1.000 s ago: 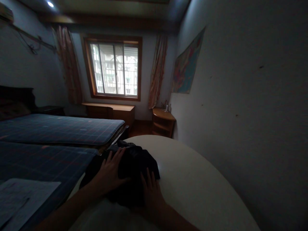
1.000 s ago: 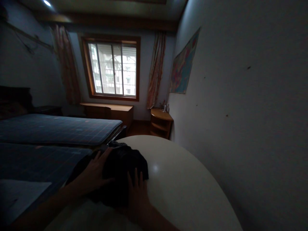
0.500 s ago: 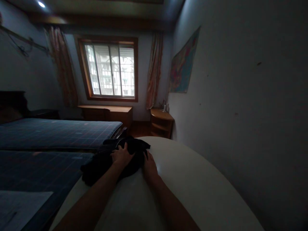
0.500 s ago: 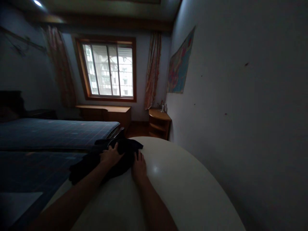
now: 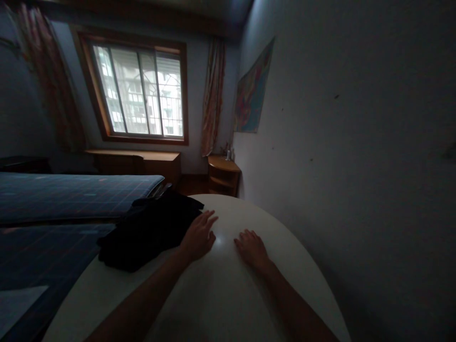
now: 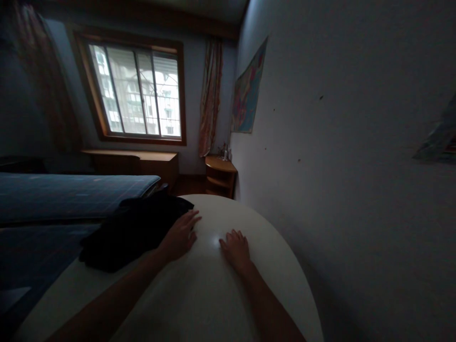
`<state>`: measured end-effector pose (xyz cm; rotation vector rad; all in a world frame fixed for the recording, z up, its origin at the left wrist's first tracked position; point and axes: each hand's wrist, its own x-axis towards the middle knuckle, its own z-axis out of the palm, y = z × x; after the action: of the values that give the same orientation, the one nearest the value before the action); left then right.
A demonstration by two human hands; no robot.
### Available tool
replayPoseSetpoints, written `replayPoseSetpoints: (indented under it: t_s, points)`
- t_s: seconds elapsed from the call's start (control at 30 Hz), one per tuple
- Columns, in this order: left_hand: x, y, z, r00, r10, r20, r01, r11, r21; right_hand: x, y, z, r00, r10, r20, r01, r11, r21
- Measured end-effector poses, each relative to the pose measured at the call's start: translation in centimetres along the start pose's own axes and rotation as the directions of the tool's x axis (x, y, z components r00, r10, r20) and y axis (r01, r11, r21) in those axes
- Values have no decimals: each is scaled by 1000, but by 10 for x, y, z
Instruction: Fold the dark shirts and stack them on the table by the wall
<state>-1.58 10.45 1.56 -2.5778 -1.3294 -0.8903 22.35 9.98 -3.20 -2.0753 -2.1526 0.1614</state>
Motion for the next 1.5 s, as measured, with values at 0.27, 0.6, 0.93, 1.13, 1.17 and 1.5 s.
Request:
replayPoseSetpoints:
  t_s: [0.27, 0.6, 0.93, 1.13, 1.17, 1.5]
  points:
    - [-45, 8, 66, 950, -86, 299, 96, 995, -18, -20, -21, 4, 967, -252, 32, 248, 963, 108]
    - [-44, -13, 61, 962, -16, 273, 39, 996, -77, -17, -16, 5, 965, -257, 50, 249, 961, 121]
    - [-47, -12, 61, 938, -19, 347, 47, 996, -74, -16, -17, 7, 967, -247, 65, 239, 964, 115]
    - [-46, -8, 57, 933, -37, 358, 64, 996, -64, -16, -18, 8, 968, -244, 65, 237, 966, 101]
    - [-46, -8, 57, 933, -35, 358, 61, 996, -62, -16, -18, 8, 968, -244, 62, 237, 967, 97]
    - [-47, -10, 59, 936, -33, 350, 60, 996, -67, -17, -20, 3, 968, -243, 66, 236, 966, 102]
